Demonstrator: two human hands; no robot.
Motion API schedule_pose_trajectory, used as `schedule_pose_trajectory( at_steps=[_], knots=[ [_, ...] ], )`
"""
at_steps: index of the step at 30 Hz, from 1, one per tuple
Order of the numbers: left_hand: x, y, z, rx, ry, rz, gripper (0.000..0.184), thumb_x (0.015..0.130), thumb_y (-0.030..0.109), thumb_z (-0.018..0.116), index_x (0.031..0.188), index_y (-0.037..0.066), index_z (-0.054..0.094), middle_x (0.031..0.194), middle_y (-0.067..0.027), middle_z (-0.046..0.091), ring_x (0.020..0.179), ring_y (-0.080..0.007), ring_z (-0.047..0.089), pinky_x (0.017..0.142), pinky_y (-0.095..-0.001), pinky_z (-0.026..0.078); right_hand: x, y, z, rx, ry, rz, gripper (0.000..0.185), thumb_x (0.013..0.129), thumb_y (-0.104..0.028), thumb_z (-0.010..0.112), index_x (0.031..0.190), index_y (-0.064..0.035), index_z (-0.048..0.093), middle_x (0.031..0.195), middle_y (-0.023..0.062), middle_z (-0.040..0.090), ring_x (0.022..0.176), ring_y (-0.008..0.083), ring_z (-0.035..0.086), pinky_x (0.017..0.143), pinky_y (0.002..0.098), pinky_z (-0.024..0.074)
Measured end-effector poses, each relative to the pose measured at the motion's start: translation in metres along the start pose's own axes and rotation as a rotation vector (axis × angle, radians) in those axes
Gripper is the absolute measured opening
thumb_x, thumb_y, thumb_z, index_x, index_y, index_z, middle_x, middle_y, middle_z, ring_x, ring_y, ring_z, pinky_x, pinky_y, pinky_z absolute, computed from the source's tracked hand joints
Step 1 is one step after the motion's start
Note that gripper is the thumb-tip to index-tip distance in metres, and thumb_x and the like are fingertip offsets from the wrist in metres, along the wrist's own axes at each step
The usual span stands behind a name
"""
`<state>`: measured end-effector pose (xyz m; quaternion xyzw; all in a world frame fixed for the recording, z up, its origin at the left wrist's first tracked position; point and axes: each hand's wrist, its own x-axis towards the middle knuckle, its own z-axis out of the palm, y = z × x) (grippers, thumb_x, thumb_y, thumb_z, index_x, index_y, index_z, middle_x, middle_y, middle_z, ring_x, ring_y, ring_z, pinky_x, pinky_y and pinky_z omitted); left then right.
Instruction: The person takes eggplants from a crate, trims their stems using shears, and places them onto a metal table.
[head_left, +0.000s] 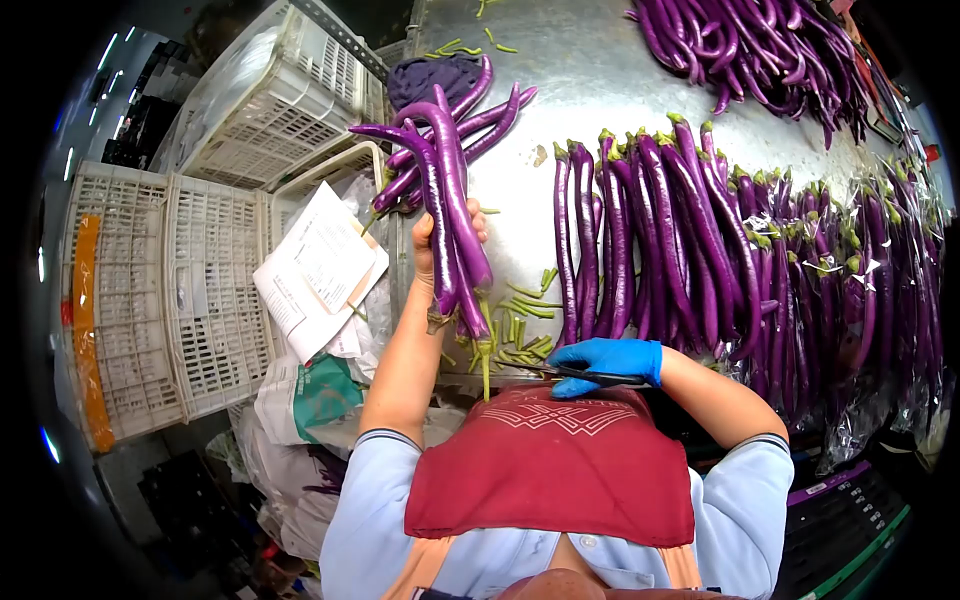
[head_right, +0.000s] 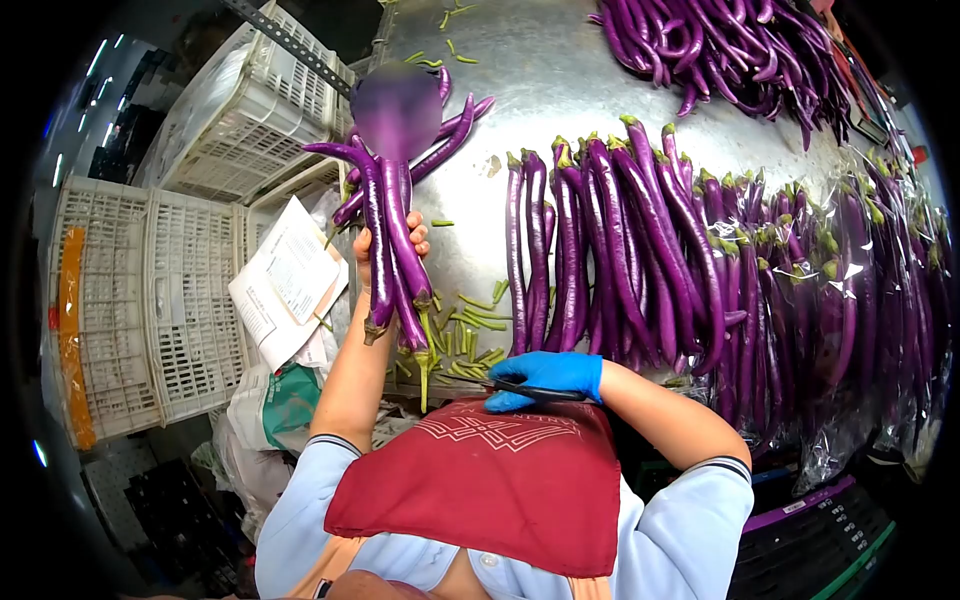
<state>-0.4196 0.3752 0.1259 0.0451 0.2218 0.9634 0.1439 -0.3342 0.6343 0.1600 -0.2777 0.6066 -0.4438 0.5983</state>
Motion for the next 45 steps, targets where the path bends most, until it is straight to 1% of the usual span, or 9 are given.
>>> schedule_pose_trajectory(
  at_steps=[2, 5, 10, 13, 17, 24, 27, 40, 45],
  knots=[
    [0.001, -0.005, -0.004, -0.016, -0.026, -0.023, 0.063, 0.077, 0.033, 0.066, 0.116, -0.008, 0.039, 0.098, -0.0133, 0.044, 0.089, -0.0225, 0.052, 0.081, -0.0338, 0.051, 0.008, 0.001, 0.009, 0.035, 0.177, -0.086, 0.067, 0.077, -0.05, 0.065, 0.118, 0.0015, 0.052, 0.105, 0.013, 0.06, 0.099, 0.0208, 0.056, 0.087, 0.0323, 0.0424],
    [0.003, -0.011, -0.003, -0.032, -0.048, -0.018, 0.062, 0.078, 0.033, 0.065, 0.117, -0.007, 0.039, 0.099, -0.014, 0.045, 0.089, -0.023, 0.053, 0.082, -0.0346, 0.051, 0.018, -0.013, 0.005, -0.089, 0.124, -0.041, 0.074, 0.076, -0.052, 0.065, 0.122, 0.0027, 0.048, 0.114, 0.019, 0.058, 0.106, 0.0281, 0.056, 0.091, 0.0346, 0.042],
    [-0.001, 0.002, -0.011, -0.047, -0.044, 0.008, 0.059, 0.076, 0.03, 0.066, 0.116, -0.005, 0.042, 0.095, -0.013, 0.047, 0.088, -0.0237, 0.055, 0.081, -0.0341, 0.053, -0.004, -0.013, 0.006, -0.156, 0.208, -0.098, 0.05, 0.077, -0.044, 0.067, 0.103, -0.0022, 0.06, 0.076, 0.0141, 0.061, 0.067, 0.0189, 0.057, 0.066, 0.0327, 0.0462],
    [-0.004, 0.007, -0.011, -0.089, -0.053, 0.044, 0.057, 0.075, 0.03, 0.067, 0.116, -0.004, 0.045, 0.096, -0.0133, 0.048, 0.091, -0.0244, 0.056, 0.083, -0.035, 0.053, -0.015, -0.008, 0.009, -0.126, 0.344, -0.15, 0.05, 0.077, -0.044, 0.068, 0.103, -0.0022, 0.059, 0.076, 0.0138, 0.061, 0.068, 0.0181, 0.057, 0.066, 0.0326, 0.0459],
    [-0.001, 0.012, -0.01, -0.129, -0.147, 0.049, 0.065, 0.074, 0.03, 0.068, 0.121, -0.003, 0.039, 0.096, -0.0121, 0.046, 0.089, -0.023, 0.054, 0.081, -0.033, 0.052, -0.019, -0.01, -0.002, -0.13, 0.201, -0.042, 0.051, 0.078, -0.042, 0.068, 0.109, -0.0024, 0.058, 0.089, 0.0136, 0.063, 0.078, 0.0168, 0.058, 0.073, 0.031, 0.0459],
    [-0.006, 0.01, 0.004, -0.012, -0.126, 0.043, 0.065, 0.073, 0.035, 0.068, 0.118, -0.003, 0.042, 0.094, -0.0104, 0.045, 0.087, -0.0211, 0.054, 0.078, -0.0326, 0.052, -0.012, -0.022, -0.016, -0.089, 0.358, 0.032, 0.063, 0.078, -0.051, 0.063, 0.115, -0.0011, 0.055, 0.103, 0.0207, 0.061, 0.093, 0.0299, 0.061, 0.082, 0.0338, 0.0458],
    [-0.006, 0.002, 0.012, -0.001, -0.075, 0.026, 0.065, 0.07, 0.037, 0.069, 0.113, -0.005, 0.044, 0.093, -0.0102, 0.046, 0.085, -0.0209, 0.055, 0.08, -0.0314, 0.052, 0.002, -0.013, -0.011, -0.128, 0.365, 0.015, 0.059, 0.078, -0.046, 0.066, 0.116, -0.0023, 0.054, 0.098, 0.0188, 0.062, 0.088, 0.026, 0.062, 0.08, 0.0333, 0.0463],
    [-0.024, -0.021, 0.019, 0.203, 0.068, -0.038, 0.071, 0.068, 0.037, 0.071, 0.114, -0.007, 0.039, 0.093, -0.0127, 0.052, 0.094, -0.0243, 0.057, 0.089, -0.0336, 0.049, 0.008, -0.036, -0.016, -0.681, 0.51, 0.126, 0.026, 0.08, -0.029, 0.055, 0.091, -0.0065, 0.062, 0.085, 0.0186, 0.063, 0.08, 0.0354, 0.062, 0.07, 0.044, 0.0493],
    [-0.02, -0.02, 0.047, 0.553, 0.107, 0.01, 0.059, 0.065, 0.029, 0.071, 0.11, 0.0, 0.045, 0.091, -0.0104, 0.051, 0.082, -0.0228, 0.06, 0.074, -0.0367, 0.053, 0.018, -0.013, -0.01, -0.679, 0.49, 0.081, 0.027, 0.08, -0.03, 0.055, 0.088, -0.0044, 0.06, 0.077, 0.0195, 0.061, 0.074, 0.0367, 0.061, 0.066, 0.0457, 0.0477]
  ],
)
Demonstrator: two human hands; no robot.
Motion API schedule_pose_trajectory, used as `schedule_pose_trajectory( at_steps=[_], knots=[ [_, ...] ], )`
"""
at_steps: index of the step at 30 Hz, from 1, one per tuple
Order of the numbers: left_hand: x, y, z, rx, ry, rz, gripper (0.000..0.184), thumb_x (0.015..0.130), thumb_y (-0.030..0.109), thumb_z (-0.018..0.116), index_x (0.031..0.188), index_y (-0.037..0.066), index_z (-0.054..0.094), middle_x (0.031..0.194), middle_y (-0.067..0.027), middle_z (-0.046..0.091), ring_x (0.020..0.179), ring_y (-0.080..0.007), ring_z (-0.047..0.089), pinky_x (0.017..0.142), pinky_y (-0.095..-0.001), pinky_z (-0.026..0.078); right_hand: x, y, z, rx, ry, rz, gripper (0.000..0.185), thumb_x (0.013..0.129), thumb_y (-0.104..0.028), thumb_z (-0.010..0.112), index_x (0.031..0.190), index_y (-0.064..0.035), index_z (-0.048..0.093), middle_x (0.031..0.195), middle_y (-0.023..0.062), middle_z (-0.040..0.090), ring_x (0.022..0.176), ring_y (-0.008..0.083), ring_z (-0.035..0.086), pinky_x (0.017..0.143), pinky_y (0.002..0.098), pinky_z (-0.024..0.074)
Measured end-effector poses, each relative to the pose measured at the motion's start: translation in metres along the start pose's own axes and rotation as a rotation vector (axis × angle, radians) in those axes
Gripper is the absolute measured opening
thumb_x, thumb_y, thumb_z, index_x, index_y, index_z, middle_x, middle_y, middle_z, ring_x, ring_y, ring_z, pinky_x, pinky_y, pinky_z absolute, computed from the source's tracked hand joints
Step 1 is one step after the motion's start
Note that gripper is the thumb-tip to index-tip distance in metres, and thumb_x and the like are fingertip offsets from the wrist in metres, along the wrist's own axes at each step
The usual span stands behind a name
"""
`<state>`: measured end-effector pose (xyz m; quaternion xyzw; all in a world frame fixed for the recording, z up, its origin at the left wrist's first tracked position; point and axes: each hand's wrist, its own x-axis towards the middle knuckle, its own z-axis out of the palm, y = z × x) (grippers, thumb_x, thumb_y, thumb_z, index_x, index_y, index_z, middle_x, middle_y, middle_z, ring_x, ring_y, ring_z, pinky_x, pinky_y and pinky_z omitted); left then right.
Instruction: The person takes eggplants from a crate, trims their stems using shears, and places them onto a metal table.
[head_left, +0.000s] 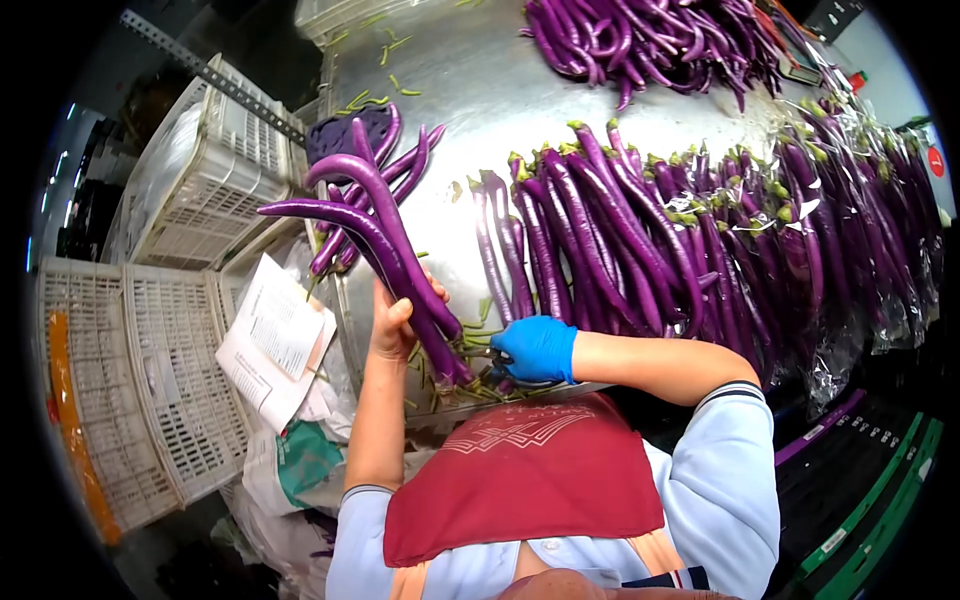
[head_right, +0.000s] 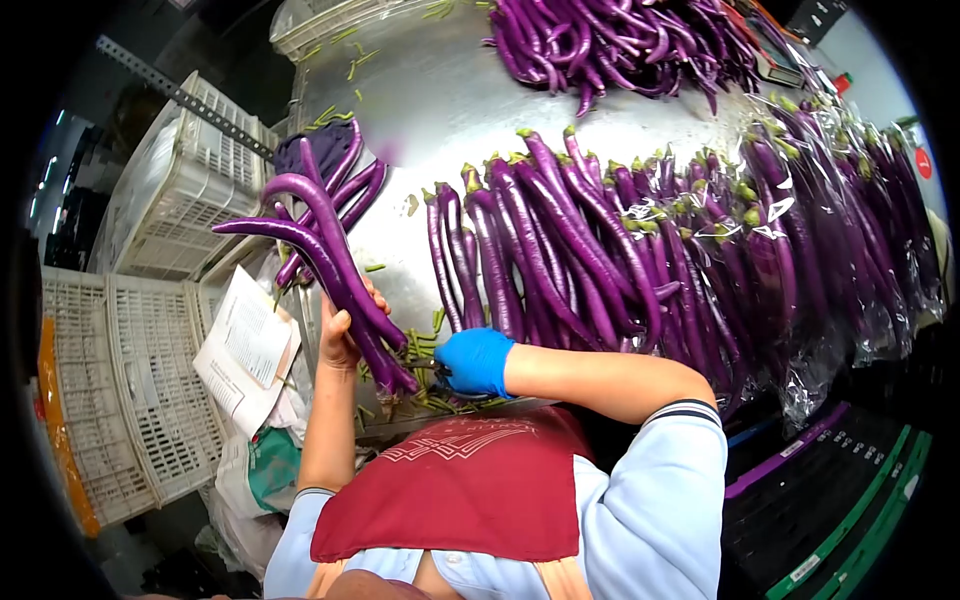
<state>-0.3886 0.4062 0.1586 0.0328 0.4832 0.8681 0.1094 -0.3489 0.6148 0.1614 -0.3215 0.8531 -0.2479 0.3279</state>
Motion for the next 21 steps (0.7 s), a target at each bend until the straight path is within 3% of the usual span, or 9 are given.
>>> schedule_pose_trajectory(
  at_steps=[5, 9, 10, 12, 13, 16, 19, 20, 21],
  knots=[
    [0.017, 0.012, 0.003, 0.277, -0.151, -0.123, 0.086, 0.06, 0.023, 0.075, 0.131, 0.008, 0.028, 0.097, -0.0109, 0.054, 0.08, -0.0225, 0.061, 0.075, -0.0383, 0.051, -0.013, 0.003, 0.024, 0.216, 0.022, 0.004, 0.03, 0.08, -0.033, 0.057, 0.093, -0.0053, 0.061, 0.078, 0.0218, 0.061, 0.076, 0.0388, 0.06, 0.068, 0.0456, 0.0474],
    [0.049, 0.034, 0.037, 0.876, -0.393, 0.001, 0.112, 0.059, 0.024, 0.076, 0.144, 0.007, 0.005, 0.134, -0.0169, 0.035, 0.117, -0.0259, 0.045, 0.095, -0.034, 0.039, -0.022, 0.008, 0.053, 0.448, 0.173, -0.007, 0.037, 0.082, -0.039, 0.059, 0.097, -0.0048, 0.061, 0.083, 0.0223, 0.061, 0.078, 0.0407, 0.059, 0.071, 0.0454, 0.0469],
    [0.063, 0.041, 0.049, 1.162, -0.542, 0.251, 0.107, 0.06, 0.02, 0.074, 0.142, 0.002, 0.008, 0.118, -0.019, 0.051, 0.102, -0.0327, 0.054, 0.091, -0.0355, 0.042, -0.024, 0.006, 0.054, 0.498, 0.193, -0.004, 0.039, 0.082, -0.041, 0.059, 0.098, -0.0049, 0.061, 0.083, 0.022, 0.061, 0.078, 0.0407, 0.059, 0.071, 0.0451, 0.0469],
    [0.076, 0.06, 0.085, 1.408, -0.778, 0.132, 0.104, 0.058, 0.017, 0.073, 0.141, 0.0, 0.013, 0.119, -0.0246, 0.048, 0.101, -0.0362, 0.054, 0.089, -0.0366, 0.043, -0.026, 0.005, 0.059, 0.505, 0.2, 0.001, 0.044, 0.081, -0.041, 0.061, 0.103, -0.0034, 0.06, 0.087, 0.0213, 0.062, 0.08, 0.0395, 0.059, 0.072, 0.0429, 0.0471],
    [0.087, 0.059, 0.1, 1.434, -0.987, 0.445, 0.1, 0.057, 0.016, 0.072, 0.14, 0.001, 0.019, 0.109, -0.0237, 0.051, 0.094, -0.0385, 0.055, 0.082, -0.0387, 0.045, -0.022, 0.006, 0.068, 0.548, 0.225, -0.022, 0.045, 0.081, -0.041, 0.062, 0.104, -0.0027, 0.059, 0.088, 0.0214, 0.062, 0.08, 0.039, 0.06, 0.072, 0.0419, 0.0472],
    [0.1, 0.054, 0.153, 1.661, -1.402, 0.477, 0.085, 0.063, 0.012, 0.068, 0.138, 0.011, 0.029, 0.092, -0.0116, 0.053, 0.08, -0.029, 0.056, 0.07, -0.0389, 0.045, -0.02, 0.002, 0.068, 0.624, 0.202, -0.032, 0.047, 0.08, -0.038, 0.064, 0.108, -0.0015, 0.059, 0.09, 0.0216, 0.062, 0.081, 0.0366, 0.06, 0.073, 0.0391, 0.0473],
    [0.123, 0.024, 0.178, 1.65, -1.561, 0.715, 0.076, 0.067, 0.009, 0.064, 0.136, 0.015, 0.034, 0.091, -0.0053, 0.053, 0.085, -0.0239, 0.054, 0.083, -0.0399, 0.039, -0.022, -0.001, 0.067, 0.657, 0.201, 0.003, 0.047, 0.082, -0.037, 0.062, 0.112, -0.0005, 0.057, 0.096, 0.0233, 0.061, 0.087, 0.0356, 0.062, 0.078, 0.0366, 0.0484],
    [0.13, 0.013, 0.186, 1.766, -1.601, 0.68, 0.066, 0.073, 0.011, 0.059, 0.134, 0.015, 0.036, 0.099, -0.0054, 0.055, 0.1, -0.0244, 0.053, 0.095, -0.045, 0.034, -0.02, 0.0, 0.07, 0.686, 0.211, -0.001, 0.048, 0.082, -0.038, 0.062, 0.112, -0.0007, 0.057, 0.097, 0.0232, 0.061, 0.087, 0.0357, 0.062, 0.078, 0.0366, 0.0483],
    [0.139, -0.009, 0.183, 1.84, -1.511, 0.91, 0.061, 0.077, 0.012, 0.055, 0.134, 0.016, 0.036, 0.106, -0.0059, 0.054, 0.109, -0.0251, 0.049, 0.099, -0.048, 0.03, -0.023, 0.0, 0.068, 0.697, 0.208, 0.007, 0.049, 0.082, -0.038, 0.062, 0.112, -0.0008, 0.057, 0.097, 0.0231, 0.061, 0.087, 0.0355, 0.062, 0.078, 0.0366, 0.0482]
  ],
)
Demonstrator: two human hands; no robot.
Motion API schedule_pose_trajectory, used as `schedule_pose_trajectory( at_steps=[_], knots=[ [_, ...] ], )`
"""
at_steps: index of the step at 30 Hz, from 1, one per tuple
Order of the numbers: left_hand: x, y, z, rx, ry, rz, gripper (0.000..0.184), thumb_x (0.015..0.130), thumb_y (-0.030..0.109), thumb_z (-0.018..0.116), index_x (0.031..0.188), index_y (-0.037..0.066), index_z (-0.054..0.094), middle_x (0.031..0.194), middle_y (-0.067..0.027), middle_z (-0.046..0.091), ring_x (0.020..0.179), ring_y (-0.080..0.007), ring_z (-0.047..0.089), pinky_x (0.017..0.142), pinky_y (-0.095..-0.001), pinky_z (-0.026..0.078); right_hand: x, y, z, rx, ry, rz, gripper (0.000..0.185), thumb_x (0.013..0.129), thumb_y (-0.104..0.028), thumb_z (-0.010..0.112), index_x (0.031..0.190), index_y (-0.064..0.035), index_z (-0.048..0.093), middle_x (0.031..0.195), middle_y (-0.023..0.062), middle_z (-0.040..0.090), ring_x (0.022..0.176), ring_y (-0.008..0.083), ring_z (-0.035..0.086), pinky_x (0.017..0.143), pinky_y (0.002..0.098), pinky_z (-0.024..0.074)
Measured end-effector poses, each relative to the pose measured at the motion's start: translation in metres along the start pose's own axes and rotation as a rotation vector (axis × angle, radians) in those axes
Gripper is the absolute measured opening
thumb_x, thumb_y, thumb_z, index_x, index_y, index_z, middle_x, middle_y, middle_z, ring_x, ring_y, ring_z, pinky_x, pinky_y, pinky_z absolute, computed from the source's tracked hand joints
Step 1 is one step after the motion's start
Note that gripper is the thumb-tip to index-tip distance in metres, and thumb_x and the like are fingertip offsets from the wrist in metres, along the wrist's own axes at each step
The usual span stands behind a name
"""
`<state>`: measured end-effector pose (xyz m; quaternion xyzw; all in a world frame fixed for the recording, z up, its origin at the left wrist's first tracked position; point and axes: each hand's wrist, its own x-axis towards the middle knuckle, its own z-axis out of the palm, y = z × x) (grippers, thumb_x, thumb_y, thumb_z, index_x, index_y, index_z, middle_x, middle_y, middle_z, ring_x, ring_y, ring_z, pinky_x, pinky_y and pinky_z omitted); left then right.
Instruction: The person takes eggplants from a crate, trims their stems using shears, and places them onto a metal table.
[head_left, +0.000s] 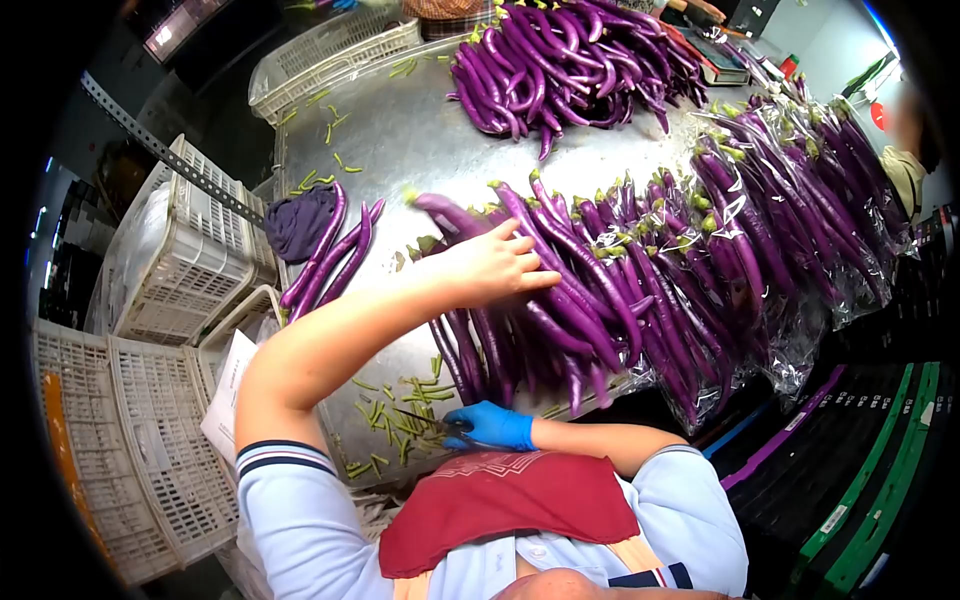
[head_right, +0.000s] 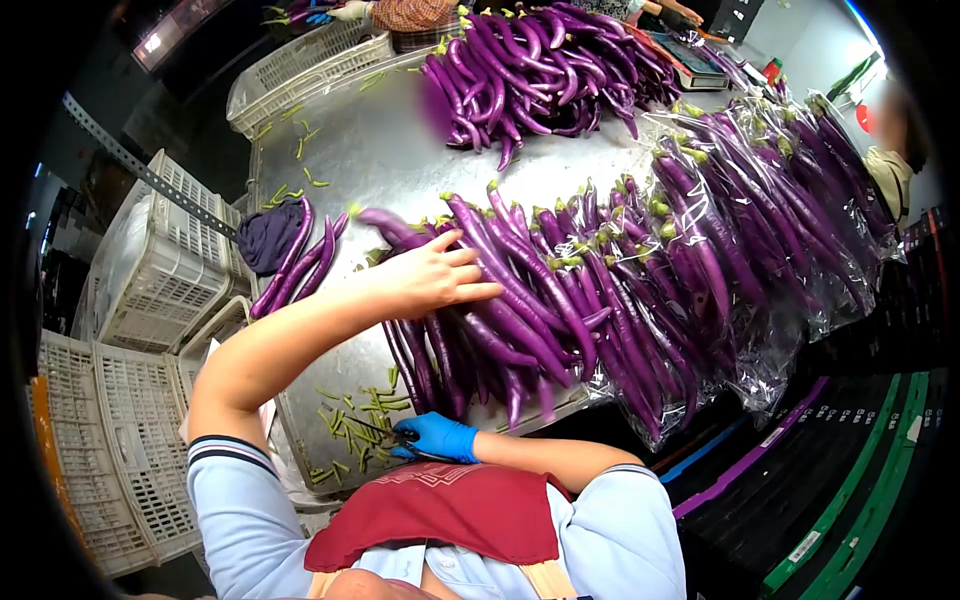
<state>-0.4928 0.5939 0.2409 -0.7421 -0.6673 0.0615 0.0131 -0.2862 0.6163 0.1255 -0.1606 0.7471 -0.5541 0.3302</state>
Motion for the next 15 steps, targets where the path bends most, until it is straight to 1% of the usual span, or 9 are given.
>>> schedule_pose_trajectory(
  at_steps=[1, 2, 3, 5, 6, 9, 10, 13, 15],
  knots=[
    [0.011, -0.005, 0.025, 0.181, 0.09, -0.007, 0.056, 0.08, 0.012, 0.05, 0.134, 0.016, 0.037, 0.112, -0.0063, 0.053, 0.119, -0.0258, 0.045, 0.103, -0.0511, 0.025, -0.002, -0.002, -0.002, 0.01, 0.002, 0.008, 0.049, 0.082, -0.039, 0.062, 0.113, -0.0009, 0.056, 0.097, 0.0231, 0.061, 0.088, 0.0352, 0.062, 0.078, 0.0366, 0.0482],
    [0.022, -0.005, 0.041, 0.233, 0.012, -0.104, 0.052, 0.084, 0.012, 0.043, 0.135, 0.017, 0.034, 0.123, -0.0077, 0.049, 0.128, -0.0261, 0.036, 0.108, -0.0541, 0.017, -0.003, 0.005, 0.002, 0.003, 0.048, -0.02, 0.05, 0.082, -0.04, 0.062, 0.113, -0.0011, 0.056, 0.096, 0.0229, 0.062, 0.088, 0.034, 0.062, 0.079, 0.0367, 0.048],
    [0.029, -0.002, 0.04, 0.2, 0.013, -0.19, 0.058, 0.083, 0.012, 0.047, 0.139, 0.019, 0.03, 0.132, -0.0105, 0.042, 0.13, -0.0279, 0.033, 0.106, -0.0572, 0.017, -0.005, 0.003, -0.001, 0.017, 0.041, -0.001, 0.052, 0.081, -0.04, 0.063, 0.114, -0.0009, 0.056, 0.097, 0.0224, 0.062, 0.089, 0.0328, 0.062, 0.079, 0.0362, 0.0475],
    [0.034, 0.004, 0.036, 0.133, -0.072, -0.314, 0.069, 0.08, 0.011, 0.052, 0.142, 0.022, 0.023, 0.141, -0.0126, 0.032, 0.132, -0.0308, 0.029, 0.104, -0.0598, 0.018, -0.009, -0.003, -0.007, 0.043, 0.029, 0.037, 0.055, 0.079, -0.042, 0.064, 0.115, -0.0005, 0.056, 0.1, 0.0214, 0.062, 0.091, 0.0306, 0.062, 0.081, 0.0351, 0.0466],
    [0.035, 0.008, 0.029, 0.089, -0.146, -0.364, 0.078, 0.077, 0.008, 0.056, 0.143, 0.025, 0.018, 0.146, -0.0137, 0.023, 0.133, -0.0329, 0.025, 0.102, -0.0623, 0.019, -0.008, 0.001, -0.008, 0.055, -0.016, 0.065, 0.055, 0.079, -0.041, 0.065, 0.116, -0.0008, 0.055, 0.102, 0.0213, 0.061, 0.093, 0.0301, 0.061, 0.083, 0.0349, 0.0461],
    [0.027, 0.026, 0.028, -0.018, -0.124, -0.571, 0.085, 0.073, 0.001, 0.057, 0.143, 0.027, 0.018, 0.145, -0.0179, 0.02, 0.133, -0.0402, 0.021, 0.099, -0.0634, 0.024, -0.011, 0.006, -0.006, 0.086, -0.003, -0.016, 0.054, 0.079, -0.04, 0.065, 0.115, -0.0011, 0.056, 0.103, 0.0209, 0.061, 0.093, 0.0296, 0.061, 0.083, 0.0352, 0.046],
    [0.02, 0.031, 0.035, -0.059, -0.073, -0.578, 0.086, 0.071, -0.003, 0.057, 0.143, 0.026, 0.019, 0.145, -0.0188, 0.018, 0.132, -0.0435, 0.019, 0.098, -0.0636, 0.026, -0.008, 0.01, -0.004, 0.086, -0.032, -0.038, 0.053, 0.079, -0.04, 0.065, 0.114, -0.001, 0.056, 0.102, 0.021, 0.062, 0.092, 0.0297, 0.061, 0.082, 0.0355, 0.0461],
    [0.001, 0.038, 0.047, -0.145, 0.025, -0.624, 0.085, 0.068, -0.008, 0.053, 0.142, 0.024, 0.023, 0.146, -0.0187, 0.016, 0.134, -0.0416, 0.017, 0.1, -0.0591, 0.027, -0.006, 0.007, -0.004, 0.027, -0.105, -0.037, 0.051, 0.081, -0.036, 0.065, 0.115, 0.0015, 0.055, 0.105, 0.0222, 0.061, 0.096, 0.0294, 0.061, 0.084, 0.0346, 0.0456],
    [-0.01, 0.043, 0.051, -0.141, 0.066, -0.689, 0.079, 0.069, -0.006, 0.052, 0.14, 0.022, 0.029, 0.146, -0.0183, 0.017, 0.134, -0.0389, 0.018, 0.102, -0.0547, 0.027, -0.002, 0.007, -0.003, 0.016, -0.128, -0.07, 0.046, 0.082, -0.033, 0.064, 0.112, 0.0004, 0.056, 0.102, 0.0213, 0.061, 0.093, 0.0297, 0.061, 0.083, 0.0355, 0.046]
  ],
)
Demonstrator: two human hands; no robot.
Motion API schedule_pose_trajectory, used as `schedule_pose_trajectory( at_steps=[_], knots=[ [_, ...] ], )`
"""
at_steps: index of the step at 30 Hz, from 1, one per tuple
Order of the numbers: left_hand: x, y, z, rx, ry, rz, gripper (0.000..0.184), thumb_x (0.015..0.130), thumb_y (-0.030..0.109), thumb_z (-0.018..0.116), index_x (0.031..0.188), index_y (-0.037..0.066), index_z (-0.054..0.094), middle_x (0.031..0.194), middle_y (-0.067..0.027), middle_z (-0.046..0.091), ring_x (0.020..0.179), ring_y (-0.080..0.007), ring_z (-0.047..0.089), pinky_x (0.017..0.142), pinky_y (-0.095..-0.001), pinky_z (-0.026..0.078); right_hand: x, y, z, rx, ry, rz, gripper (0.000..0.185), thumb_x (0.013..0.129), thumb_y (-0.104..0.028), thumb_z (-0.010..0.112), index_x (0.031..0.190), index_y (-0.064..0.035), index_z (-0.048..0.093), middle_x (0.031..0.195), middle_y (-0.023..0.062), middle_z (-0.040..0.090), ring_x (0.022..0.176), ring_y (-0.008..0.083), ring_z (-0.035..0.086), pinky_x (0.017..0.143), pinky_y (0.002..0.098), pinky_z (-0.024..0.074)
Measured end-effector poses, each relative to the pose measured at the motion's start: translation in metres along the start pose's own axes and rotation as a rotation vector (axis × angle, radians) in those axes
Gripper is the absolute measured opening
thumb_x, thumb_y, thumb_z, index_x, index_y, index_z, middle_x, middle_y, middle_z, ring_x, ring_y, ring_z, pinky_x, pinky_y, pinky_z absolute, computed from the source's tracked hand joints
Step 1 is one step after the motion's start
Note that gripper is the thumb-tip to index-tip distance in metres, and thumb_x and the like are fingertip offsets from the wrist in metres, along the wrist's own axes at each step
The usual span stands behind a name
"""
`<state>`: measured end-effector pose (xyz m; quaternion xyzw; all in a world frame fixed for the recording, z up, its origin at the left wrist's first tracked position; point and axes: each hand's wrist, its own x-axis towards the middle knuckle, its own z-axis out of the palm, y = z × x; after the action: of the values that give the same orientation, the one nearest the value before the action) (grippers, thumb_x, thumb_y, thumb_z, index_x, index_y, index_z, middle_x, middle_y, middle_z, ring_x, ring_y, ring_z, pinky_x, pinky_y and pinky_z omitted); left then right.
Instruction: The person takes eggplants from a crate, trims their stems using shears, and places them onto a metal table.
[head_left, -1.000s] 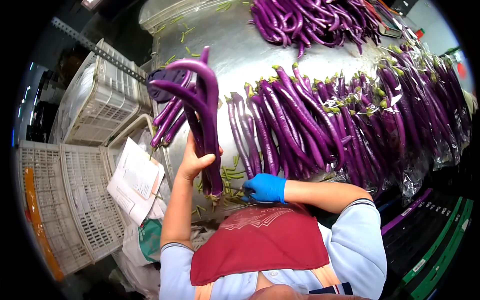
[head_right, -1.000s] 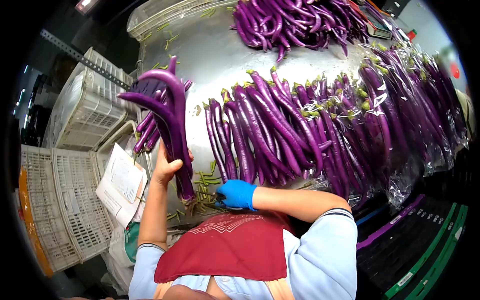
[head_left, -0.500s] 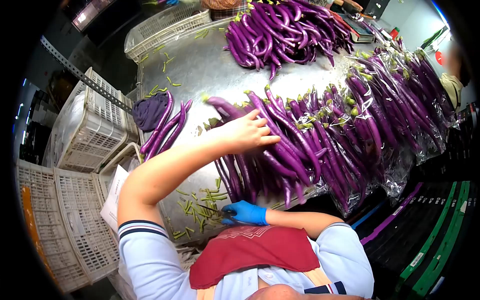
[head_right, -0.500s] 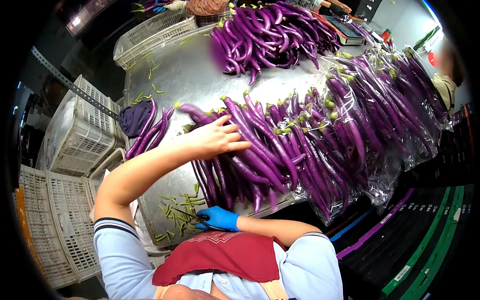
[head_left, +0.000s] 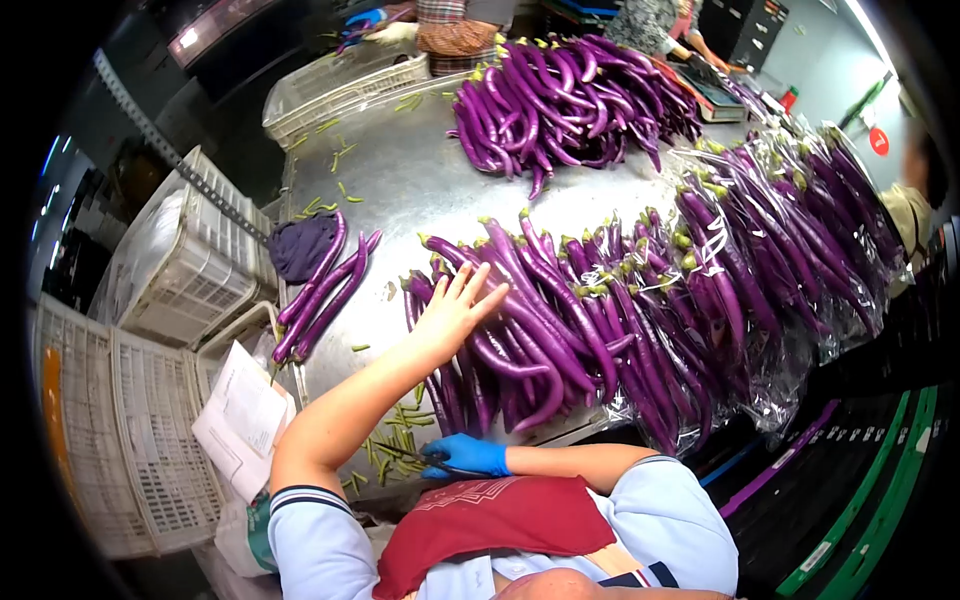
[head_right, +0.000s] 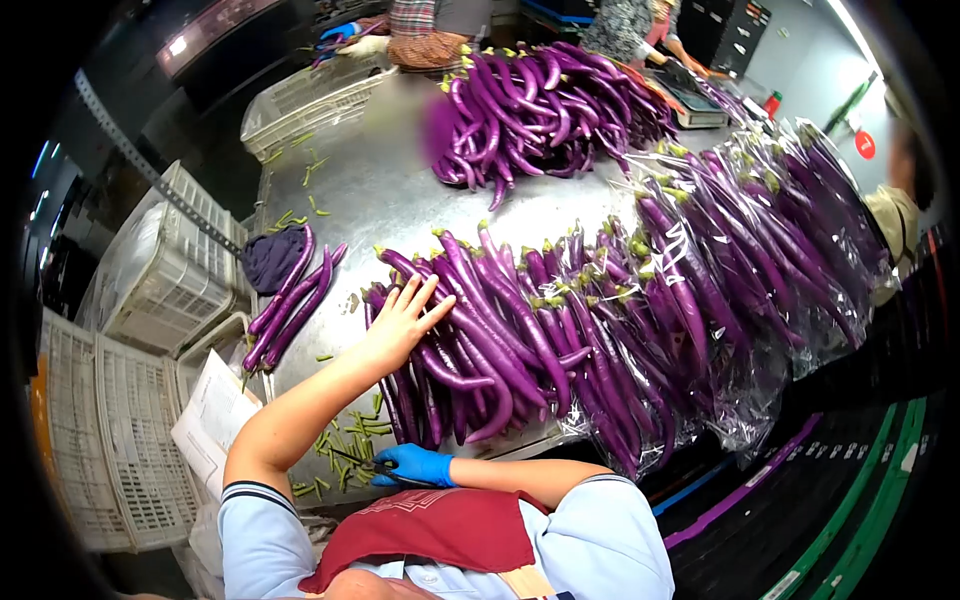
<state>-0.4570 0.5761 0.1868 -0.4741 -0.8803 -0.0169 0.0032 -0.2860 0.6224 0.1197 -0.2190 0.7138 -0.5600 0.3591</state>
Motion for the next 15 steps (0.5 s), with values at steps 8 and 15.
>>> schedule_pose_trajectory(
  at_steps=[8, 15],
  knots=[
    [-0.135, 0.011, -0.044, -0.087, 0.322, -0.308, 0.066, 0.071, 0.009, 0.062, 0.133, 0.014, 0.038, 0.136, -0.0168, 0.036, 0.127, -0.0355, 0.033, 0.1, -0.0526, 0.03, 0.01, -0.008, 0.009, 0.269, -0.124, 0.129, 0.039, 0.085, -0.022, 0.061, 0.11, 0.0066, 0.055, 0.094, 0.0108, 0.063, 0.081, 0.0143, 0.055, 0.073, 0.0283, 0.0464],
    [-0.481, 0.067, -0.091, -0.102, 0.759, -1.335, 0.041, 0.076, 0.012, 0.064, 0.115, 0.003, 0.055, 0.112, -0.0164, 0.057, 0.105, -0.0297, 0.055, 0.089, -0.0352, 0.044, 0.024, -0.031, 0.038, 0.616, -0.111, 0.38, 0.017, 0.09, -0.015, 0.05, 0.103, -0.0053, 0.056, 0.06, -0.0026, 0.048, 0.045, 0.0065, 0.041, 0.04, 0.0201, 0.0293]
  ],
)
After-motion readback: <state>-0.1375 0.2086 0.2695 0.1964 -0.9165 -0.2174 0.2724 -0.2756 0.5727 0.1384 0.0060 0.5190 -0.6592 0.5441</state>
